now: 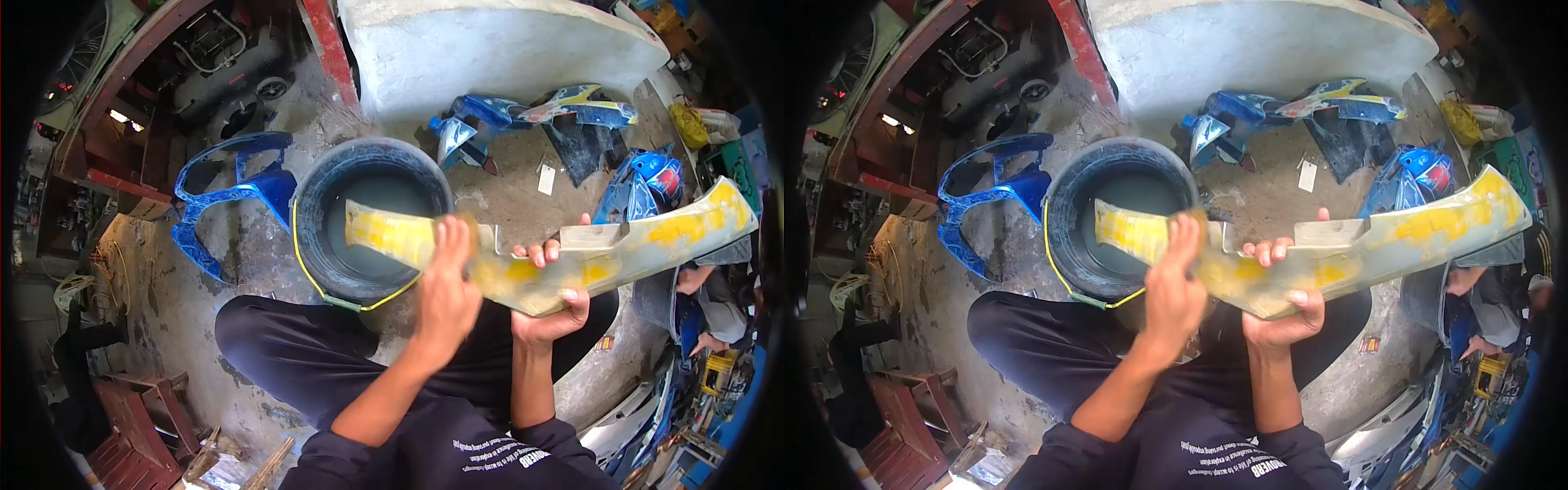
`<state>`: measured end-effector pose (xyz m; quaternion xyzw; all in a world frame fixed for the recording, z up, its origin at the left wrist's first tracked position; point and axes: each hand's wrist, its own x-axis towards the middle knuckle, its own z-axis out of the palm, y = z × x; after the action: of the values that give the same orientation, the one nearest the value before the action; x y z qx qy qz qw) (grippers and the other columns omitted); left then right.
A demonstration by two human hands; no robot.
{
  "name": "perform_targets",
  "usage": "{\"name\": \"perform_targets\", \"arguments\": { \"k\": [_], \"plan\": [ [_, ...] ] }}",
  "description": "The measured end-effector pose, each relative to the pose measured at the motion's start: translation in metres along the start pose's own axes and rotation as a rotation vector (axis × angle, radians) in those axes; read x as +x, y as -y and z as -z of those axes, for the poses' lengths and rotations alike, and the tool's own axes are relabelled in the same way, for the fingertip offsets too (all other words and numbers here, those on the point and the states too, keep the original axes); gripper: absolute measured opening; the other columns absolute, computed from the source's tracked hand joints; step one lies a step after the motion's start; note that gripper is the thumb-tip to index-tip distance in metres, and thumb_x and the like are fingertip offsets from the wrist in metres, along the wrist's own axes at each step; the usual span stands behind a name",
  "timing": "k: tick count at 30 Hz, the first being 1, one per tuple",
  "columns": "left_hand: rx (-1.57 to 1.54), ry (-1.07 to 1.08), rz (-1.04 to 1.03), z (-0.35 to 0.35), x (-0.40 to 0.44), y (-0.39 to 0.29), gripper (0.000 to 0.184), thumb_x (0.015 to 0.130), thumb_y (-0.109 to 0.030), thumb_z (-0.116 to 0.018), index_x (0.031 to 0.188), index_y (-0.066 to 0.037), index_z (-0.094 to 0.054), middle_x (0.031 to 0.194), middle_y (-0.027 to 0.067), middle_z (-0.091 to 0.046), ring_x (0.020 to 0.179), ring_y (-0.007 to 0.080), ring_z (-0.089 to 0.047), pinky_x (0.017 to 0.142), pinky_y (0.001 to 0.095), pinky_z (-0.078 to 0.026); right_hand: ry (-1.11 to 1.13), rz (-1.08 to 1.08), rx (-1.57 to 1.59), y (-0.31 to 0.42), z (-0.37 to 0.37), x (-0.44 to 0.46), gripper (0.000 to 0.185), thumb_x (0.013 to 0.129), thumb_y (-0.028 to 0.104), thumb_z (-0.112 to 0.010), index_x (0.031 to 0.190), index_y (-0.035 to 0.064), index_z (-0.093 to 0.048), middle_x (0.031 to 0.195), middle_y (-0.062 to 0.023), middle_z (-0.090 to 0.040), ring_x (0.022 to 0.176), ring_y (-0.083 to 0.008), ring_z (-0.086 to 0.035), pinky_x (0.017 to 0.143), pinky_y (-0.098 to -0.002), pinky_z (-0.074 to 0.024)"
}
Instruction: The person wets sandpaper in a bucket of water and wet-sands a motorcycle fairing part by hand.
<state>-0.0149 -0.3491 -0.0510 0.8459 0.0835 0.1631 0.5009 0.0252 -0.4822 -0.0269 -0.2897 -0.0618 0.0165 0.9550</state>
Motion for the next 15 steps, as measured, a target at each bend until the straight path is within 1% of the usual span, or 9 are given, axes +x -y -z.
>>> {"name": "perform_targets", "arguments": {
  "k": [2, 4, 6, 7, 8, 10, 12, 14, 15],
  "plan": [
    [-0.088, 0.079, 0.003, -0.003, -0.024, -0.021, 0.074, 0.073, 0.009, -0.047, 0.148, 0.013, -0.046, 0.153, 0.0364, -0.043, 0.147, 0.0484, -0.037, 0.124, 0.0478, -0.030, 0.004, 0.010, -0.004, 0.003, 0.003, 0.004, 0.103, 0.072, 0.024, -0.064, 0.166, 0.0144, -0.021, 0.105, -0.0102, -0.054, 0.097, -0.0230, -0.054, 0.107, -0.0516, -0.0391],
    [-0.121, 0.112, 0.002, -0.004, -0.029, -0.020, 0.075, 0.074, 0.007, -0.048, 0.148, 0.013, -0.045, 0.153, 0.0365, -0.043, 0.148, 0.0485, -0.036, 0.124, 0.0480, -0.030, -0.003, 0.020, -0.017, 0.004, 0.005, 0.004, 0.103, 0.072, 0.023, -0.064, 0.166, 0.0143, -0.021, 0.105, -0.0101, -0.054, 0.097, -0.0231, -0.054, 0.107, -0.0518, -0.0391],
    [-0.053, 0.031, -0.052, 0.002, -0.009, 0.000, 0.075, 0.073, 0.008, -0.049, 0.148, 0.013, -0.046, 0.153, 0.0363, -0.043, 0.148, 0.0482, -0.036, 0.124, 0.0478, -0.030, -0.024, 0.021, -0.012, 0.000, 0.002, 0.001, 0.103, 0.072, 0.023, -0.063, 0.166, 0.0141, -0.021, 0.106, -0.0102, -0.054, 0.097, -0.0231, -0.054, 0.107, -0.0516, -0.0394],
    [-0.027, -0.016, 0.006, 0.002, 0.003, 0.009, 0.075, 0.073, 0.009, -0.049, 0.148, 0.012, -0.047, 0.154, 0.0358, -0.043, 0.148, 0.0481, -0.036, 0.124, 0.0475, -0.030, -0.012, 0.013, -0.013, -0.002, 0.002, 0.000, 0.103, 0.072, 0.023, -0.063, 0.166, 0.0140, -0.021, 0.106, -0.0104, -0.054, 0.097, -0.0231, -0.054, 0.106, -0.0516, -0.0396],
    [-0.027, -0.020, 0.006, 0.002, 0.001, 0.006, 0.075, 0.073, 0.009, -0.049, 0.148, 0.012, -0.047, 0.154, 0.0358, -0.043, 0.148, 0.0481, -0.036, 0.124, 0.0475, -0.030, -0.009, 0.011, -0.013, -0.001, 0.002, -0.002, 0.103, 0.072, 0.023, -0.063, 0.166, 0.0140, -0.021, 0.106, -0.0104, -0.054, 0.097, -0.0231, -0.054, 0.106, -0.0516, -0.0396],
    [-0.022, -0.007, 0.012, -0.002, -0.005, -0.007, 0.076, 0.069, 0.016, -0.045, 0.145, 0.010, -0.051, 0.152, 0.0352, -0.044, 0.148, 0.0442, -0.038, 0.123, 0.0460, -0.031, -0.001, 0.002, -0.004, 0.002, 0.001, 0.002, 0.103, 0.072, 0.023, -0.063, 0.166, 0.0139, -0.020, 0.106, -0.0105, -0.054, 0.097, -0.0232, -0.054, 0.106, -0.0520, -0.0398],
    [-0.143, 0.058, 0.029, -0.005, -0.031, -0.024, 0.078, 0.068, 0.016, -0.045, 0.145, 0.009, -0.052, 0.152, 0.0347, -0.044, 0.149, 0.0424, -0.038, 0.124, 0.0455, -0.030, -0.002, 0.009, -0.019, 0.004, 0.002, 0.005, 0.103, 0.072, 0.023, -0.063, 0.166, 0.0139, -0.020, 0.106, -0.0105, -0.054, 0.097, -0.0232, -0.055, 0.106, -0.0520, -0.0399],
    [-0.166, 0.083, 0.014, -0.001, -0.033, -0.021, 0.078, 0.068, 0.016, -0.044, 0.145, 0.009, -0.052, 0.152, 0.0347, -0.045, 0.149, 0.0422, -0.038, 0.124, 0.0448, -0.030, -0.010, 0.020, -0.007, 0.003, 0.003, 0.004, 0.103, 0.072, 0.023, -0.062, 0.166, 0.0139, -0.021, 0.106, -0.0104, -0.054, 0.096, -0.0231, -0.055, 0.106, -0.0513, -0.0400],
    [-0.106, 0.030, 0.002, 0.000, -0.024, -0.012, 0.077, 0.068, 0.016, -0.044, 0.145, 0.010, -0.052, 0.152, 0.0347, -0.045, 0.148, 0.0423, -0.039, 0.124, 0.0447, -0.030, -0.016, 0.016, -0.008, 0.000, 0.002, 0.003, 0.103, 0.072, 0.023, -0.062, 0.166, 0.0139, -0.021, 0.106, -0.0104, -0.054, 0.096, -0.0231, -0.055, 0.106, -0.0513, -0.0400]
  ]
}}
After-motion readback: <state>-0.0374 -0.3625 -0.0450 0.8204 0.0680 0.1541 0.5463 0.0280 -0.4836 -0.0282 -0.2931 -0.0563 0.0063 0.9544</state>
